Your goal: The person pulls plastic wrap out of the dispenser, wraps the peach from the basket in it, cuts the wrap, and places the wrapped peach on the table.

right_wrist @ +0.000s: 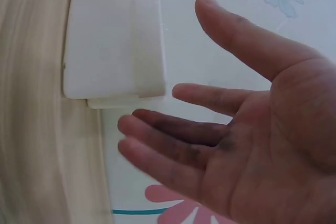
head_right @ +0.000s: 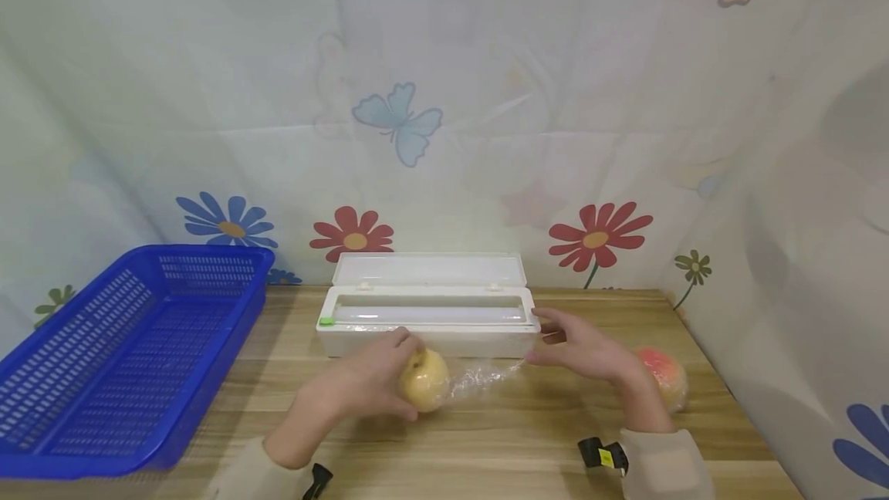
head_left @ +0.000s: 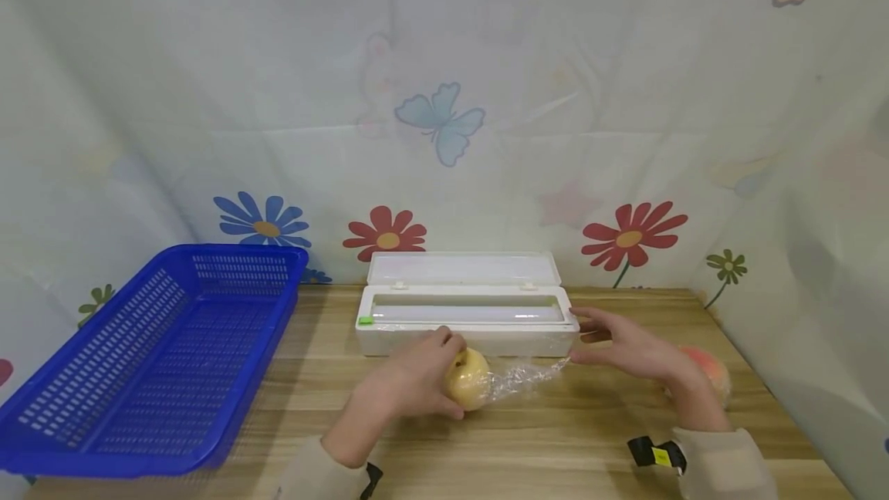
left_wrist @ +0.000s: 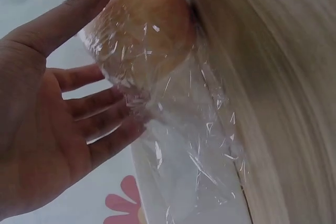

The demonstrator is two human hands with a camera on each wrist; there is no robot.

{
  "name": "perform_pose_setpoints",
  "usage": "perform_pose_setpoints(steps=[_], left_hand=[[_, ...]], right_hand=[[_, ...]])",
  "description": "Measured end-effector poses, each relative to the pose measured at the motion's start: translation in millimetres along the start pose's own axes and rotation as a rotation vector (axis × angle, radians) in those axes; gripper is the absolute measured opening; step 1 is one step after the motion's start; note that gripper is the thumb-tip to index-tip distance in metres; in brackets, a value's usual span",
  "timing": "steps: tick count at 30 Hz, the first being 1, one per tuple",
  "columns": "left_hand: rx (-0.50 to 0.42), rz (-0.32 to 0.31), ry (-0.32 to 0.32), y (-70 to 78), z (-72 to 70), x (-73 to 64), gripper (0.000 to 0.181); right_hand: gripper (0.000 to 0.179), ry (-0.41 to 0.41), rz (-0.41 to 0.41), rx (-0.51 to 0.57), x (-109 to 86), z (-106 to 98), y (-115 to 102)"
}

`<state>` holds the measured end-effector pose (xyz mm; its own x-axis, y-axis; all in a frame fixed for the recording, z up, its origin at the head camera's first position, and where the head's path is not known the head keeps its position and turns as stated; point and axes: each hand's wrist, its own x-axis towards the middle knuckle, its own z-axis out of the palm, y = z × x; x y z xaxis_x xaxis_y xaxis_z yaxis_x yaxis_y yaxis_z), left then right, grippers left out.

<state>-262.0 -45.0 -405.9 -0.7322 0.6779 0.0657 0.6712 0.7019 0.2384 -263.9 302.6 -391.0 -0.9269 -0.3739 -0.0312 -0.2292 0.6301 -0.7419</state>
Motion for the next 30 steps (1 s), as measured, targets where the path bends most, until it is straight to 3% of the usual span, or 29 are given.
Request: perform_pose_setpoints(steps=[5,9,12,15,18,21,26,30], left_hand=[[0.093,0.009,0.052,5.2,7.8,2.8,0.076],[0.133,0.020,0.079,7.9,10.6,3.8,0.073],[0.120,0.022,0.067,7.9,9.7,3.5,0.070],[0.080,0.024,0.045,7.0,7.5,2.5,0.067],[0.033,0.025,0.026,5.7,4.8,1.4,0.062],[-0.014,0.024,0.005,4.5,3.1,0.2,0.060],[-0.112,0.032,-0.046,1.5,2.8,0.2,0.062],[-0.211,0.039,-0.075,-2.4,2.9,0.6,0.061]], right_hand=[[0.069,0.143,-0.001,-0.149,-5.5,-0.3,-13.3],[0.062,0.292,-0.051,-0.203,-9.5,4.0,-35.5],[0.052,0.369,-0.131,-0.256,-11.1,12.6,-53.6],[0.043,0.402,-0.263,-0.312,-9.4,25.1,-66.6],[0.040,0.359,-0.426,-0.357,-5.8,38.2,-73.9],[0.039,0.234,-0.535,-0.386,-4.1,49.1,-77.6],[0.038,0.007,-0.555,-0.430,-2.9,66.4,-79.6],[0.043,-0.085,-0.544,-0.436,-2.6,79.0,-79.5]])
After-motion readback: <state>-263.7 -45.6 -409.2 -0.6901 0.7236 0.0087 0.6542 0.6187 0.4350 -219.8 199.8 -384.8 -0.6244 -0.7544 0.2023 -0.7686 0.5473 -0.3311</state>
